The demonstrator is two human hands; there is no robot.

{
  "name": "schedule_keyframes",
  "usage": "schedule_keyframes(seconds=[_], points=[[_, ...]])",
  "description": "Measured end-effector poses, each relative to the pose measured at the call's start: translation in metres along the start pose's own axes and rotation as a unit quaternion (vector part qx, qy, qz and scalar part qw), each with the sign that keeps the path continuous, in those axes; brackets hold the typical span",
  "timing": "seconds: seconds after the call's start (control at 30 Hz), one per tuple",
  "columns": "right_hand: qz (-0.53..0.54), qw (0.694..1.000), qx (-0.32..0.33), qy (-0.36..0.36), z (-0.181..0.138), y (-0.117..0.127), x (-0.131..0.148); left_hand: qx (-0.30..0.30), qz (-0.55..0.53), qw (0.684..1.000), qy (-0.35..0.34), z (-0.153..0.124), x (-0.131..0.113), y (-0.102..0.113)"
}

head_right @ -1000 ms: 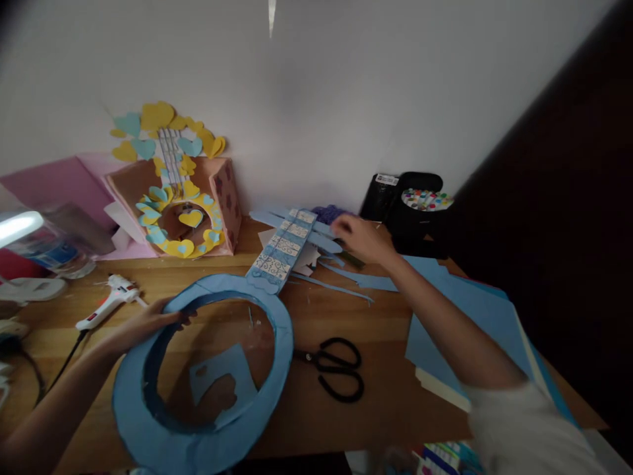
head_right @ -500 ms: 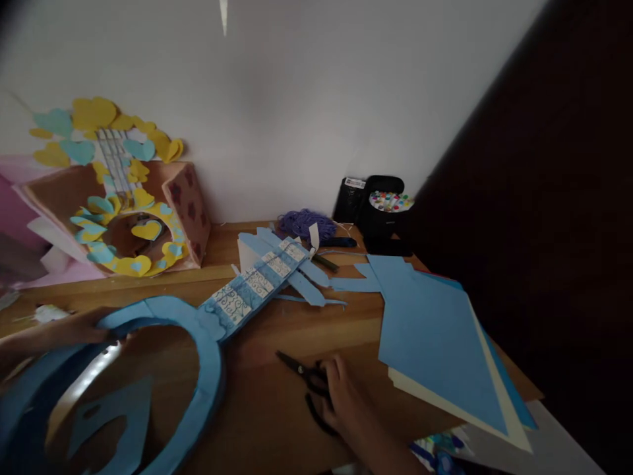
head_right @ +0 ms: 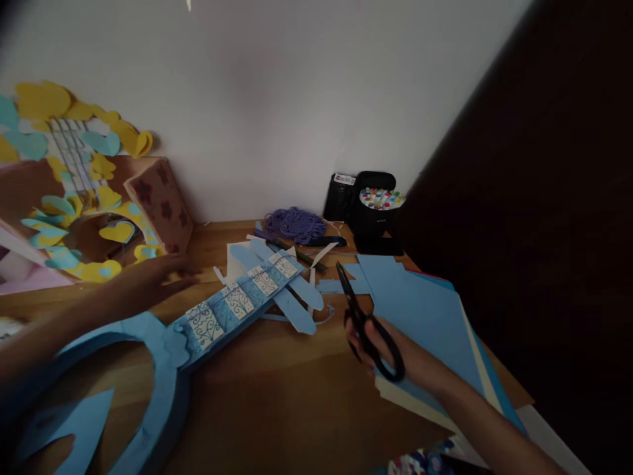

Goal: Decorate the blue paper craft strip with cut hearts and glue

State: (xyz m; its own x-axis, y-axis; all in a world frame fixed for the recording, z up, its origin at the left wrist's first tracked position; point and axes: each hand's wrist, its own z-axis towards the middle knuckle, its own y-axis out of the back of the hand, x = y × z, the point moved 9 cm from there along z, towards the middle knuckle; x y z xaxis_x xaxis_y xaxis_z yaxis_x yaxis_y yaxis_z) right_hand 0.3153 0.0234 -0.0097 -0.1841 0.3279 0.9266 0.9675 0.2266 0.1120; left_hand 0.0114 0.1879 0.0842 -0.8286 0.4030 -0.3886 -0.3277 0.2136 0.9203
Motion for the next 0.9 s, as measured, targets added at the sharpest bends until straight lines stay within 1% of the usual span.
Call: schedule_keyframes(seconds=[0.03,0.07,0.13,0.2,0.23,0.3,0.43,0.53,0.67,0.77,0.9], points=[[0.051,0.997,0.062,0.000,0.016,-0.006,0.009,0.020,0.008,0.999,-0.032,0.014,-0.022,-0.012],[0.059,0.994,0.088,-0.007,0.032,-0.007,0.016,0.044,0.012,0.997,-0.065,0.029,-0.044,-0.025],[0.058,0.990,0.126,-0.031,0.061,-0.010,0.028,0.036,0.026,0.996,-0.074,0.060,-0.075,-0.045],[0.044,0.985,0.153,-0.060,0.083,-0.012,0.034,0.027,0.038,0.997,-0.065,0.088,-0.092,-0.063],[0.038,0.983,0.164,-0.077,0.092,-0.012,0.035,0.025,0.043,0.997,-0.056,0.100,-0.095,-0.071],[0.025,0.976,0.186,-0.112,0.104,-0.011,0.033,0.031,0.051,0.998,-0.037,0.115,-0.091,-0.085],[0.004,0.955,0.244,-0.170,0.119,-0.007,0.019,0.057,0.059,0.997,-0.012,0.126,-0.071,-0.100],[-0.017,0.945,0.269,-0.187,0.126,-0.003,0.017,0.074,0.051,0.996,-0.014,0.127,-0.066,-0.105],[-0.035,0.930,0.298,-0.211,0.127,-0.003,0.022,0.075,0.035,0.996,-0.023,0.128,-0.070,-0.109],[-0.045,0.933,0.295,-0.201,0.130,-0.004,0.029,0.071,0.023,0.997,-0.024,0.128,-0.073,-0.110],[-0.047,0.934,0.296,-0.196,0.135,-0.006,0.028,0.060,0.000,0.998,-0.030,0.127,-0.073,-0.110]])
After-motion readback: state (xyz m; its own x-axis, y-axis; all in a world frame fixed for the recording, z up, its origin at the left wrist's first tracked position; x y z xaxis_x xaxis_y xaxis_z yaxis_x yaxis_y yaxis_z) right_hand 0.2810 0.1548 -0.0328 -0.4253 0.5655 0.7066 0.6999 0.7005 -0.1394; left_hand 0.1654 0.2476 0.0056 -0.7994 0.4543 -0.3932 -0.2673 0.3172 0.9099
